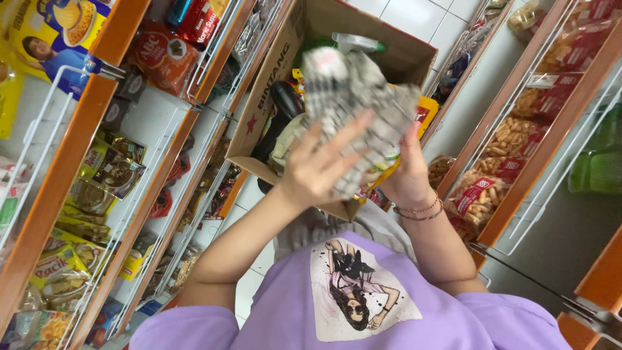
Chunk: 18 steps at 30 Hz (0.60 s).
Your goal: The person wipes the edges of store shelves with a cloth, scans a package of crackers using a handheld barcode scanner, and organizes various food items including crackers and seasoning packets into a cardboard box and onto the shelves.
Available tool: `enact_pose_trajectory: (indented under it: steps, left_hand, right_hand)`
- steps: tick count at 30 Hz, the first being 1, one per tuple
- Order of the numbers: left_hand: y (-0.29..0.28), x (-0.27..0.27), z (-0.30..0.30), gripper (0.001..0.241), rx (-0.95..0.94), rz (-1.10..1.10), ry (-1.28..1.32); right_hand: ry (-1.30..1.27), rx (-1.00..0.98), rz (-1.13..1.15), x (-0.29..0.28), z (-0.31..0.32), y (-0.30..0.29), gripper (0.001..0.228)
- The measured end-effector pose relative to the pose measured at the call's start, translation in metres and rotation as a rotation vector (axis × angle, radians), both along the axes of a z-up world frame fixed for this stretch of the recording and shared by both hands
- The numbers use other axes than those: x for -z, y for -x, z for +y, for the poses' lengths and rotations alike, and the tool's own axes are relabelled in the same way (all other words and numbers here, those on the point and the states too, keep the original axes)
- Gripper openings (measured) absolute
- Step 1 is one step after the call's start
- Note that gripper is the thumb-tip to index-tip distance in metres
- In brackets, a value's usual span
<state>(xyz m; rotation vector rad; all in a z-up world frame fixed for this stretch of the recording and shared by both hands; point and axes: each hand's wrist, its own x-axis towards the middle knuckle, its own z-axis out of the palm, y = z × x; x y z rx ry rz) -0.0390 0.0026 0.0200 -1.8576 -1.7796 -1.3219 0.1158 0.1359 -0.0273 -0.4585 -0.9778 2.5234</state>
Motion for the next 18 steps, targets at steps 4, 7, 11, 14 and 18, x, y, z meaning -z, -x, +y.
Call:
enact_pose_trajectory:
  steps: [4, 7, 11, 14, 18]
  left_hand:
    - [0.004, -0.011, 0.017, 0.035, -0.283, -0.381, 0.063]
    - [-0.010, -0.020, 0.019, 0.042, -0.209, -0.289, 0.060]
    - [-0.029, -0.019, 0.011, 0.034, 0.047, -0.102, 0.118]
    - [-0.040, 0.002, -0.001, 0.019, 0.135, 0.057, 0.124]
    - [-0.045, 0.050, -0.022, 0.009, 0.208, 0.217, 0.179]
  right_hand:
    - [-0.009, -0.062, -0.011, -0.006, -0.001, -0.002, 0.066]
    - [0.319, -0.170, 0.322, 0.003, 0.003, -0.011, 0.058]
    - [0.185, 0.095, -0.021, 0.002, 0.020, -0.016, 0.060]
    - [0.291, 0.085, 0.101, -0.018, 0.036, -0.019, 0.066]
    - [-0.059, 0.280, 0.079, -0.038, 0.056, -0.017, 0.056]
